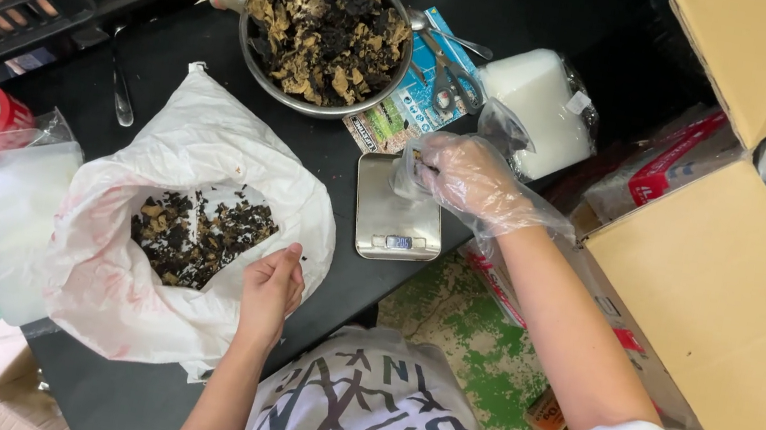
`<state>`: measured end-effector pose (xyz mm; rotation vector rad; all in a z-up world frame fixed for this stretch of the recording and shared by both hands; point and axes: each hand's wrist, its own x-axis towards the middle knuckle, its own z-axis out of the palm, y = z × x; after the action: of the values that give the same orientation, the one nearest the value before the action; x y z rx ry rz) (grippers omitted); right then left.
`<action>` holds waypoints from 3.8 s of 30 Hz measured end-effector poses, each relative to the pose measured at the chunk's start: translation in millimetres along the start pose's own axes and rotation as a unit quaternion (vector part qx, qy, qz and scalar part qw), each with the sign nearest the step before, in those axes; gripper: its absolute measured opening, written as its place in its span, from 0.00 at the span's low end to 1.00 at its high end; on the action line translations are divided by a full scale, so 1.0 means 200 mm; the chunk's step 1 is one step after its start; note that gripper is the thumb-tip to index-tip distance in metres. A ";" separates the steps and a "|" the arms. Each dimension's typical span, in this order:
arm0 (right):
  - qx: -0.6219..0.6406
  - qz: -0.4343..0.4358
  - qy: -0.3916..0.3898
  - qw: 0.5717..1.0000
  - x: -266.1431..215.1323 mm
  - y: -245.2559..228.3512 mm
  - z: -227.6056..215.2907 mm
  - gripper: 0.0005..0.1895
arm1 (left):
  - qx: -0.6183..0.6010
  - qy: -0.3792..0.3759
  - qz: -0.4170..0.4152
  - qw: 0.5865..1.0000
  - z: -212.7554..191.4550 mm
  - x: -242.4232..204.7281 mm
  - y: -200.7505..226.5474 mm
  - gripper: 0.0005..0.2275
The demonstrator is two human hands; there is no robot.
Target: The person packs dried food items from a large white bag into small clear plastic bags. They use a digital scale to weigh the contents and place the filled bags on the table. The person wears disposable gloves throughout the process.
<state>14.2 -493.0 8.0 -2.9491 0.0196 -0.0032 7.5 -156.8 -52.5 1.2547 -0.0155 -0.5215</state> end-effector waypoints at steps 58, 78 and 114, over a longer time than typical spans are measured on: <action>0.313 0.032 -0.019 0.949 0.43 -1.15 0.72 0.17 | 0.459 0.265 0.102 0.842 -0.83 0.30 0.09 0.05; 0.235 0.172 -0.241 0.926 0.51 -1.20 0.79 0.25 | 0.500 0.046 0.065 0.862 -0.95 0.52 0.00 0.13; 0.311 0.392 0.342 0.795 -0.33 -0.83 -0.58 0.06 | 0.265 0.032 0.008 0.964 -0.50 -0.16 0.40 0.09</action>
<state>-49.3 -351.9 153.3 -1.9347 1.0913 -0.7794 36.5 -38.2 -4.6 1.7939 -0.1170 -0.4773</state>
